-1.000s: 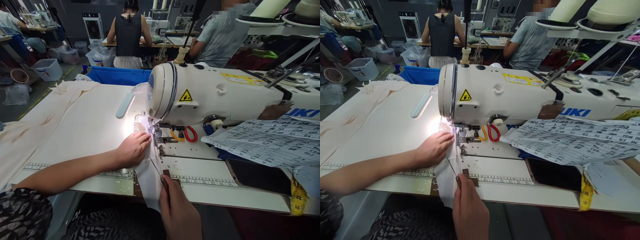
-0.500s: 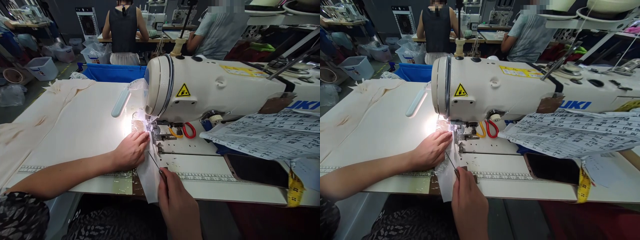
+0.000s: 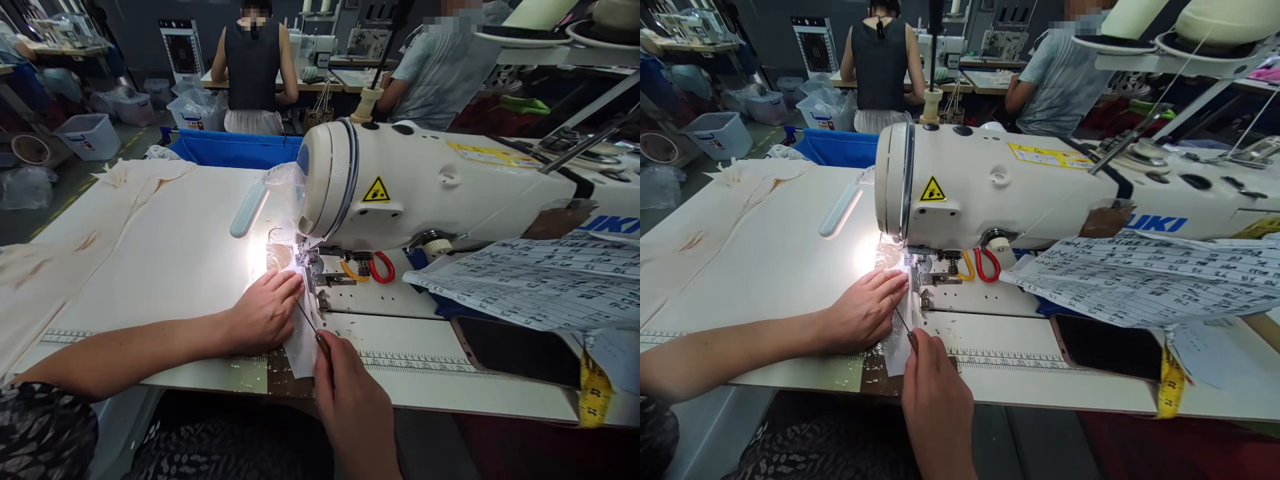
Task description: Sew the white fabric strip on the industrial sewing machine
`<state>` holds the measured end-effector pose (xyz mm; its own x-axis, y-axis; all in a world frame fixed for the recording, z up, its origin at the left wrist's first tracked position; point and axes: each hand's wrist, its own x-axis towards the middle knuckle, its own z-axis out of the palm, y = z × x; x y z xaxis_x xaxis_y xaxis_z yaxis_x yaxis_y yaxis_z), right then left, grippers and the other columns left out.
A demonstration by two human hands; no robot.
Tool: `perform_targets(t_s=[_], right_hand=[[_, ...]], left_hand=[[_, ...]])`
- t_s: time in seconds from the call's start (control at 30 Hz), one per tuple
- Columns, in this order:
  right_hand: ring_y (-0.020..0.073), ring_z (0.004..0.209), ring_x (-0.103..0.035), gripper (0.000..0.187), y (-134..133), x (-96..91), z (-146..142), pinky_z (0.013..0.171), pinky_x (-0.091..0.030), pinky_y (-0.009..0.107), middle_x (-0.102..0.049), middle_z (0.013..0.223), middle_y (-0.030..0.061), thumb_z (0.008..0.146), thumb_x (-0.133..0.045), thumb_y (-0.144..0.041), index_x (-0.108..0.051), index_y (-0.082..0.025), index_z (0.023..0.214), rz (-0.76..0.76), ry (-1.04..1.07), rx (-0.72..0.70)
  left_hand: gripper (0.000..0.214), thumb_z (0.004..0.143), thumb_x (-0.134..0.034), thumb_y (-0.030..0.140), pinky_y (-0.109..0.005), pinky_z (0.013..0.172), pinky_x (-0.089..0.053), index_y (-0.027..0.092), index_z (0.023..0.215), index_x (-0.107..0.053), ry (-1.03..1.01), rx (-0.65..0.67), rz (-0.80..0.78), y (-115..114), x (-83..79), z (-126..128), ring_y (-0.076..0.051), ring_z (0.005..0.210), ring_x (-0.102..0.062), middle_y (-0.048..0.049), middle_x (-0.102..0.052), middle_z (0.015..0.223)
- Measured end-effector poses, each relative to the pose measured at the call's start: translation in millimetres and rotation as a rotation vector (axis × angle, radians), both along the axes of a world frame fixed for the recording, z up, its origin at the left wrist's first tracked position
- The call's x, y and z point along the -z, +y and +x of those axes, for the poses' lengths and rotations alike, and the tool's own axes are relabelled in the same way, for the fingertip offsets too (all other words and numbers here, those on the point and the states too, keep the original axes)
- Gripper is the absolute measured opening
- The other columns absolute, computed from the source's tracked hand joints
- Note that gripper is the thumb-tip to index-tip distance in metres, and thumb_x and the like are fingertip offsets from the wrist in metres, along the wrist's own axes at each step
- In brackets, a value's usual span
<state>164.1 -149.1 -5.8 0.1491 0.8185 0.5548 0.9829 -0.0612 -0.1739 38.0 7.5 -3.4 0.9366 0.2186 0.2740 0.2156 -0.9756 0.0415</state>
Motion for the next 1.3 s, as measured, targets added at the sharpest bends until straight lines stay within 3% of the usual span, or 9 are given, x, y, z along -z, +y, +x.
perform_targets(t_s=[0.33,0.5,0.67,0.87,1.17,1.3], right_hand=[[0.0162,0.069,-0.072,0.029,13.6,0.7,-0.2,0.051,-0.050,0.022,-0.073,0.089,0.0069,0.104,-0.030,-0.021,-0.058,-0.017,0.106,0.003,0.003,-0.005],[0.0159,0.066,-0.072,0.030,22.7,0.2,-0.6,0.049,-0.049,0.022,-0.074,0.087,0.0079,0.104,-0.032,-0.023,-0.061,-0.015,0.102,0.022,0.015,-0.010],[0.0157,0.064,-0.072,0.035,30.3,0.6,-2.9,0.047,-0.047,0.021,-0.075,0.085,0.0079,0.105,-0.029,-0.023,-0.062,-0.014,0.099,0.033,-0.017,0.015],[0.0163,0.064,-0.072,0.036,27.4,2.8,-7.4,0.047,-0.047,0.022,-0.076,0.085,0.0080,0.106,-0.030,-0.026,-0.063,-0.015,0.099,0.033,0.014,0.016],[0.0151,0.066,-0.073,0.037,22.7,2.1,-8.0,0.051,-0.049,0.022,-0.076,0.084,0.0055,0.107,-0.028,-0.026,-0.063,-0.015,0.099,0.017,0.013,0.018],[0.0160,0.066,-0.074,0.037,14.8,1.9,-1.7,0.053,-0.051,0.023,-0.076,0.086,0.0050,0.107,-0.031,-0.031,-0.064,-0.016,0.100,0.025,0.061,0.035]], left_hand=[[0.043,0.091,-0.044,0.021,-0.053,0.106,-0.045,-0.003,0.124,-0.057,-0.042,-0.006,-0.003,6.8,-1.0,3.6,-0.036,0.124,-0.051,-0.0253,-0.055,0.134],[0.034,0.089,-0.045,0.021,-0.054,0.096,-0.048,0.007,0.117,-0.060,-0.049,-0.091,-0.022,12.6,-4.0,5.8,-0.034,0.115,-0.052,-0.0200,-0.060,0.118],[0.037,0.088,-0.048,0.024,-0.050,0.094,-0.049,0.007,0.118,-0.061,-0.054,-0.107,-0.017,21.0,-2.2,7.1,-0.033,0.109,-0.053,-0.0192,-0.060,0.114],[0.038,0.098,-0.030,0.012,-0.051,0.106,-0.043,0.012,0.110,-0.065,-0.082,-0.082,0.003,31.2,-2.1,4.7,-0.029,0.118,-0.050,-0.0158,-0.062,0.117],[0.026,0.093,-0.043,0.018,-0.048,0.099,-0.049,0.011,0.097,-0.067,-0.121,0.016,-0.044,8.9,-2.3,3.1,-0.029,0.114,-0.054,-0.0144,-0.064,0.116],[0.027,0.093,-0.044,0.020,-0.048,0.099,-0.050,0.008,0.100,-0.067,-0.110,0.023,-0.006,6.0,0.1,3.4,-0.028,0.110,-0.056,-0.0165,-0.063,0.117]])
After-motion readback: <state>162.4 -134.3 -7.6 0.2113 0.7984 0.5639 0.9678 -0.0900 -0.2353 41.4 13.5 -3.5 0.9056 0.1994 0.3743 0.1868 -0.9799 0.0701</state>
